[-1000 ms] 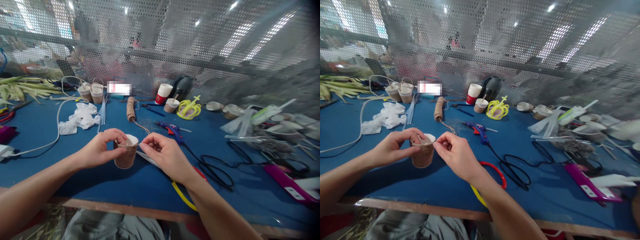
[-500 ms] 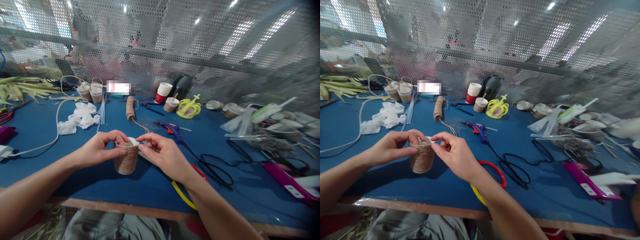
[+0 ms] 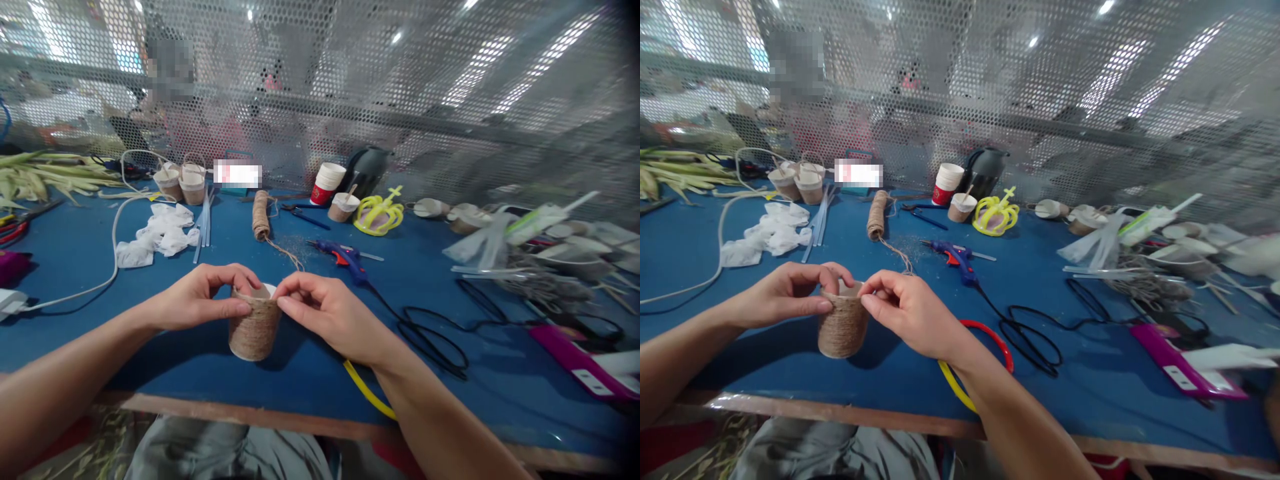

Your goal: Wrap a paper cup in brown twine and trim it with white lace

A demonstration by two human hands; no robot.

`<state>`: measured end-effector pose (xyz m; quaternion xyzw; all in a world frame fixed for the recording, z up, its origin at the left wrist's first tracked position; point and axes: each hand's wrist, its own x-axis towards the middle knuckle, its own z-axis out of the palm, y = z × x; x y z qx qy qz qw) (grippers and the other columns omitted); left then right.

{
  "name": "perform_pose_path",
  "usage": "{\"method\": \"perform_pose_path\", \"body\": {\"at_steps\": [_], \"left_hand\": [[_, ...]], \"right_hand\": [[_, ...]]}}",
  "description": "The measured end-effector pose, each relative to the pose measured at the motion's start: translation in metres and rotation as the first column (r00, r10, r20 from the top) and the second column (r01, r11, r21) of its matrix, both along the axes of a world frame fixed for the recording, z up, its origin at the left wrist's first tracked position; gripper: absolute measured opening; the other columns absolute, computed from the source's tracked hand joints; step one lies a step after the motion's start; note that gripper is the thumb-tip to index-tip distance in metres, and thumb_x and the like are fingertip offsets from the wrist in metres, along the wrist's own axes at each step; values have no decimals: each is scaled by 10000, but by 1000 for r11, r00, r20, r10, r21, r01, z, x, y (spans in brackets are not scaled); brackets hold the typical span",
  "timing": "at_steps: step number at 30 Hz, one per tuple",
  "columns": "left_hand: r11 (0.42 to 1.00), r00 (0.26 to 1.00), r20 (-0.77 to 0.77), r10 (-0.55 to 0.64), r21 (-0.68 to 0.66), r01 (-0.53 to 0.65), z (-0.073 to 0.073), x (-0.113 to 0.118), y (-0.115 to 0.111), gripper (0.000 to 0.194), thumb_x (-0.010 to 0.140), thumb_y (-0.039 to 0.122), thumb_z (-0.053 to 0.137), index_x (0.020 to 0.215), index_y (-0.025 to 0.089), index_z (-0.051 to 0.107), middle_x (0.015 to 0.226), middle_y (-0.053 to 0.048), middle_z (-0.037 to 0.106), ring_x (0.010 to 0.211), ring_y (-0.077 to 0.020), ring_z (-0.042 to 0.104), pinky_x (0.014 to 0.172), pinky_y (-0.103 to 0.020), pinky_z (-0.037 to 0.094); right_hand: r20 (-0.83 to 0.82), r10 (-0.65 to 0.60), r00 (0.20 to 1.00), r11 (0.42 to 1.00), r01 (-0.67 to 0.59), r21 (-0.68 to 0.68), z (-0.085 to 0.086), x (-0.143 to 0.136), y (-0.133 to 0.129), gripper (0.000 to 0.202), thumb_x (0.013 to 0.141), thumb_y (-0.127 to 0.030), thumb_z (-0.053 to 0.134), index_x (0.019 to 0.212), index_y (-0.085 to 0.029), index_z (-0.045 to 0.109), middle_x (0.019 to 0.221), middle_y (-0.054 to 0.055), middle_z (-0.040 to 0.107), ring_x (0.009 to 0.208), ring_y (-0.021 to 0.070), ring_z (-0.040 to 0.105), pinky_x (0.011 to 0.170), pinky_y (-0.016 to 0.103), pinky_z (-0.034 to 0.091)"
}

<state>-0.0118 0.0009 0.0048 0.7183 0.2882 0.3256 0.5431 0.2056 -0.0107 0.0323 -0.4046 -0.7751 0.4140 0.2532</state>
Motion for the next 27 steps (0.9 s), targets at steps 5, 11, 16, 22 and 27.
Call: {"method": "perform_pose_path", "body": {"at_steps": [5, 11, 16, 22, 27], "left_hand": [[995, 997, -75, 28, 99, -20, 0, -1, 2, 101, 768, 229, 616, 770, 140, 568, 1004, -69, 578, 941, -181, 540, 840, -305, 400], [990, 985, -161, 58, 136, -36, 0, 2, 2, 144, 759, 271, 600, 815, 141, 577, 941, -66, 611, 895, -181, 558, 793, -300, 430], [988, 981, -179, 70, 145, -44, 3, 4, -2, 112, 746, 246, 584, 756, 138, 557, 986, -81, 606, 889, -183, 562, 797, -308, 425], [994, 980, -187, 64, 99, -45, 7, 7, -4, 102, 738, 231, 556, 712, 133, 554, 969, -91, 608, 923, -220, 564, 801, -329, 425], [995, 982, -177, 62, 88, -47, 8, 9, -6, 71, 715, 198, 539, 678, 137, 540, 924, -86, 610, 909, -222, 563, 807, -338, 416]], "right_hand": [[20, 11, 1000, 1000, -12, 18, -2, -1, 0, 119, 825, -238, 480, 809, -160, 568, 586, -44, 468, 538, 82, 402, 517, 201, 352], [37, 29, 999, 999, -30, 39, -7, -5, -2, 107, 830, -216, 477, 801, -161, 563, 591, -45, 463, 540, 80, 399, 517, 199, 353], [48, 44, 998, 998, -46, 43, -5, -9, -6, 103, 833, -196, 474, 786, -159, 557, 590, -47, 459, 534, 77, 389, 512, 195, 349], [93, 35, 995, 996, -43, 83, -4, -12, -9, 116, 843, -197, 469, 795, -157, 567, 565, -51, 444, 518, 78, 375, 499, 196, 333], [102, 35, 994, 995, -44, 88, -4, -14, -10, 114, 846, -198, 468, 799, -159, 564, 562, -55, 433, 516, 79, 369, 501, 196, 331]]}}
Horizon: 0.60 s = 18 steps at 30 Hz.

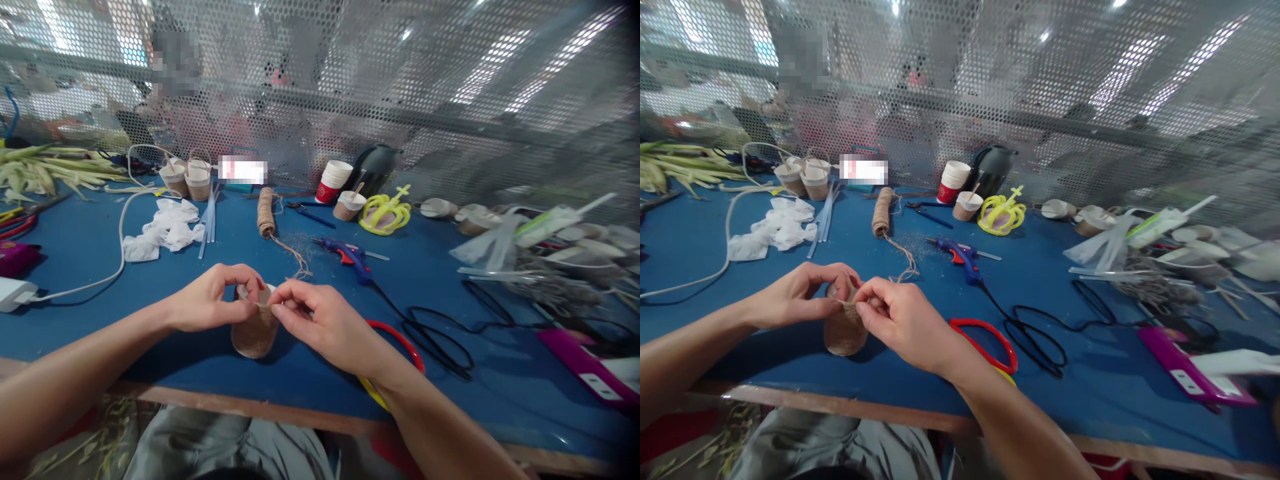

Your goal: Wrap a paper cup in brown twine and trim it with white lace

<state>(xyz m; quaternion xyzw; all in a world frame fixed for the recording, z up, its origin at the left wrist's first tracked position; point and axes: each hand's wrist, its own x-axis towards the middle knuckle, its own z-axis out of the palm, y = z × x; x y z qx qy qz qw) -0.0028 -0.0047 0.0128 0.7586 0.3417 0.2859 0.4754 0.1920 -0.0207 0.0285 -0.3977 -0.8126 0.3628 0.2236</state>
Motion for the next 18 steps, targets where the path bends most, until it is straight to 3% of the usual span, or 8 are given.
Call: {"method": "perform_pose_path", "body": {"at_steps": [9, 18], "left_hand": [[1000, 1000, -4, -7, -8, 7, 3, 0, -2, 59, 702, 198, 537, 686, 147, 514, 897, -73, 598, 882, -212, 549, 782, -339, 420], [988, 993, -120, 20, 157, -1, 2, 2, -5, 132, 698, 232, 595, 774, 164, 510, 917, -58, 618, 828, -177, 567, 741, -310, 446]], "right_hand": [[1, -6, 1000, 1000, 6, 22, 0, -1, -1, 107, 843, -187, 472, 783, -160, 556, 560, -54, 441, 510, 75, 363, 492, 193, 328], [10, -22, 1000, 1000, 21, 22, 0, -1, -2, 117, 843, -198, 470, 805, -162, 575, 582, -41, 501, 526, 83, 418, 507, 194, 354]]}}
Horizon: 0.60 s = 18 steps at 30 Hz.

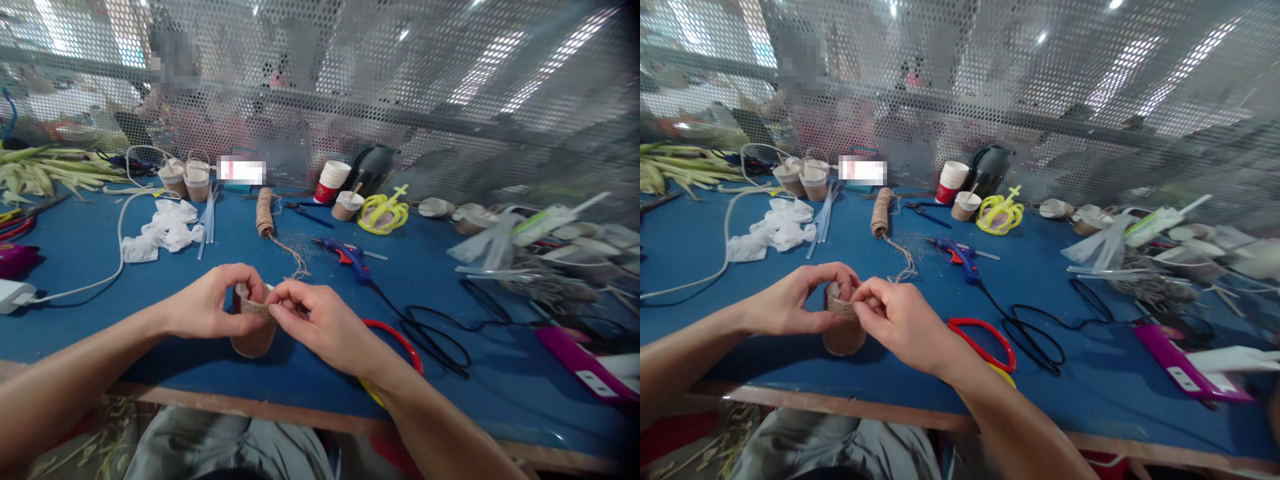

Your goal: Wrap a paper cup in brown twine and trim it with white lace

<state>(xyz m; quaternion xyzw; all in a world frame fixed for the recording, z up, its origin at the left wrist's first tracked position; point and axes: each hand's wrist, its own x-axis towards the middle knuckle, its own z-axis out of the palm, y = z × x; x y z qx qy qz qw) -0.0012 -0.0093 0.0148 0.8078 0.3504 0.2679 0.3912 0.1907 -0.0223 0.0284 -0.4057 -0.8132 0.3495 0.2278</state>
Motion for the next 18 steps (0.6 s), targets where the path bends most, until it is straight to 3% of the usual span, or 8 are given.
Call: {"method": "perform_pose_path", "body": {"at_steps": [3, 7, 9, 13, 18], "left_hand": [[960, 998, -31, 46, 276, -35, -4, 1, -1, 181, 696, 248, 629, 824, 175, 524, 904, -57, 619, 917, -209, 558, 896, -411, 382], [787, 991, -9, 136, 609, -102, -8, 2, -4, 147, 708, 252, 644, 815, 196, 561, 848, -37, 602, 1032, -241, 521, 1025, -488, 221], [739, 985, -8, 171, 663, -123, -9, 3, -5, 100, 718, 260, 639, 773, 204, 577, 840, -30, 592, 1032, -239, 523, 1037, -478, 216], [702, 980, -43, 192, 704, -107, -9, 2, -7, 57, 741, 260, 624, 731, 211, 596, 840, -26, 587, 1045, -237, 520, 1046, -472, 219], [655, 984, -22, 176, 749, -100, -11, 1, -5, 132, 742, 273, 626, 855, 214, 592, 917, -55, 589, 1070, -247, 504, 1029, -485, 252]], "right_hand": [[-16, -5, 1000, 1000, 5, -19, -2, 1, 0, 114, 846, -206, 469, 806, -163, 567, 618, -30, 535, 550, 87, 447, 528, 196, 371], [-15, -9, 1000, 1000, 9, -6, -2, 2, 1, 118, 851, -212, 469, 783, -163, 552, 603, -40, 496, 536, 79, 409, 513, 192, 350], [-25, -8, 1000, 1000, 8, -13, -2, 2, 2, 116, 851, -212, 468, 785, -164, 550, 606, -41, 494, 534, 78, 408, 508, 190, 347], [-32, 3, 999, 999, -4, -33, -3, 2, 2, 123, 853, -216, 460, 805, -164, 561, 623, -33, 520, 548, 85, 428, 520, 195, 361], [-27, -9, 1000, 1000, 8, -17, -3, 3, 2, 121, 845, -210, 464, 809, -162, 570, 624, -30, 518, 558, 89, 435, 530, 198, 368]]}}
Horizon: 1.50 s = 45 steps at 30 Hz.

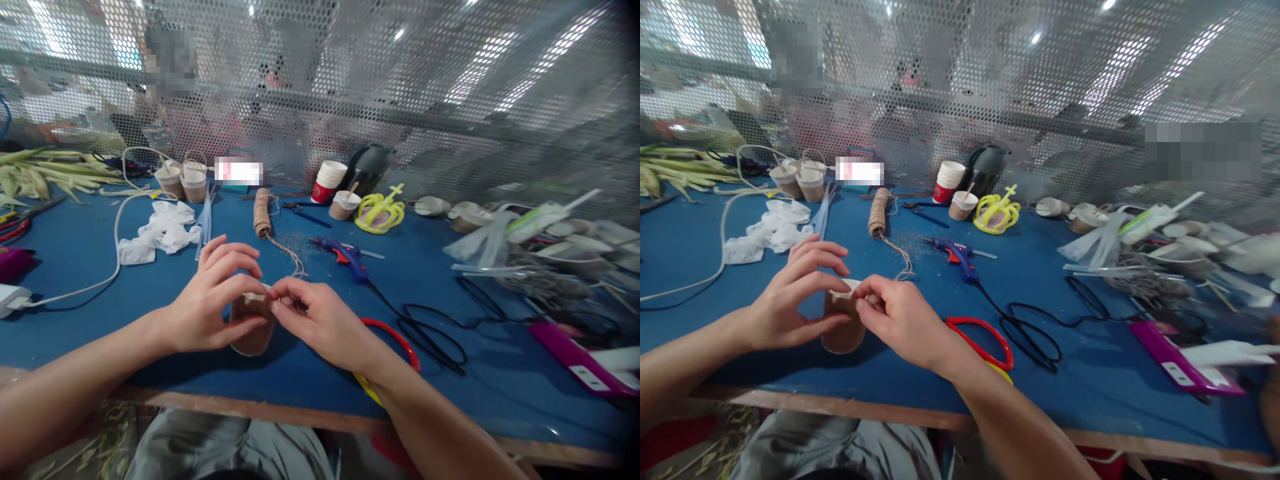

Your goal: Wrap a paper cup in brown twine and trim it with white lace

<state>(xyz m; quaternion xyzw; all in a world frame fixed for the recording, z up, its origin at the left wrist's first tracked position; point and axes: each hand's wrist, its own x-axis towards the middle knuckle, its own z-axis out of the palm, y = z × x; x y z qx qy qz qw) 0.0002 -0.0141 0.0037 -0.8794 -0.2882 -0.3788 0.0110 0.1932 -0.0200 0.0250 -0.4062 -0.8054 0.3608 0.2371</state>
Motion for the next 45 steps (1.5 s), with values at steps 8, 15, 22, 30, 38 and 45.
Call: {"method": "perform_pose_path", "body": {"at_steps": [8, 15, 22, 30, 38, 45], "left_hand": [[996, 995, 65, -77, 53, 74, 2, 0, -1, 136, 744, 199, 632, 872, 220, 590, 925, -57, 593, 1064, -250, 513, 1021, -511, 266], [967, 865, 500, 37, -236, 95, -1, -5, 5, 69, 786, 175, 591, 760, 202, 534, 726, -12, 600, 778, -173, 595, 816, -376, 465], [841, 813, 467, 348, -538, -52, 1, -8, 15, 166, 792, 243, 539, 640, 177, 540, 522, 39, 534, 485, -94, 481, 504, -228, 392], [805, 857, 360, 369, -585, -101, -3, -17, 32, 217, 841, 314, 451, 694, 178, 535, 683, -11, 574, 672, -143, 551, 646, -261, 428], [859, 985, 158, -71, -492, 141, 7, -2, 9, 151, 743, 268, 617, 843, 164, 571, 885, -66, 622, 967, -219, 542, 877, -359, 394], [786, 975, 209, -76, -590, 188, 8, 3, 8, 84, 730, 117, 530, 667, 172, 537, 703, -24, 591, 920, -196, 550, 849, -331, 409]], "right_hand": [[-3, -4, 1000, 1000, 4, 6, 0, 0, 1, 115, 841, -194, 469, 812, -154, 572, 617, -34, 512, 550, 83, 425, 528, 198, 357], [-9, -34, 999, 999, 34, -14, 2, -2, 1, 120, 838, -206, 474, 785, -153, 567, 583, -45, 477, 532, 80, 411, 507, 194, 341], [-36, -37, 999, 999, 37, -9, 1, -2, 4, 106, 820, -201, 482, 778, -154, 567, 594, -39, 509, 524, 77, 421, 500, 190, 351], [-41, -49, 998, 999, 48, -16, -1, -2, 6, 119, 823, -216, 479, 789, -152, 574, 610, -30, 518, 546, 86, 440, 515, 199, 364], [-55, -34, 998, 999, 34, -6, 2, -4, 4, 93, 815, -193, 492, 773, -154, 566, 616, -36, 523, 541, 77, 432, 514, 189, 361], [-10, -14, 1000, 999, 15, 37, 2, -5, 2, 115, 836, -194, 482, 776, -151, 571, 606, -35, 531, 535, 73, 433, 506, 182, 362]]}}
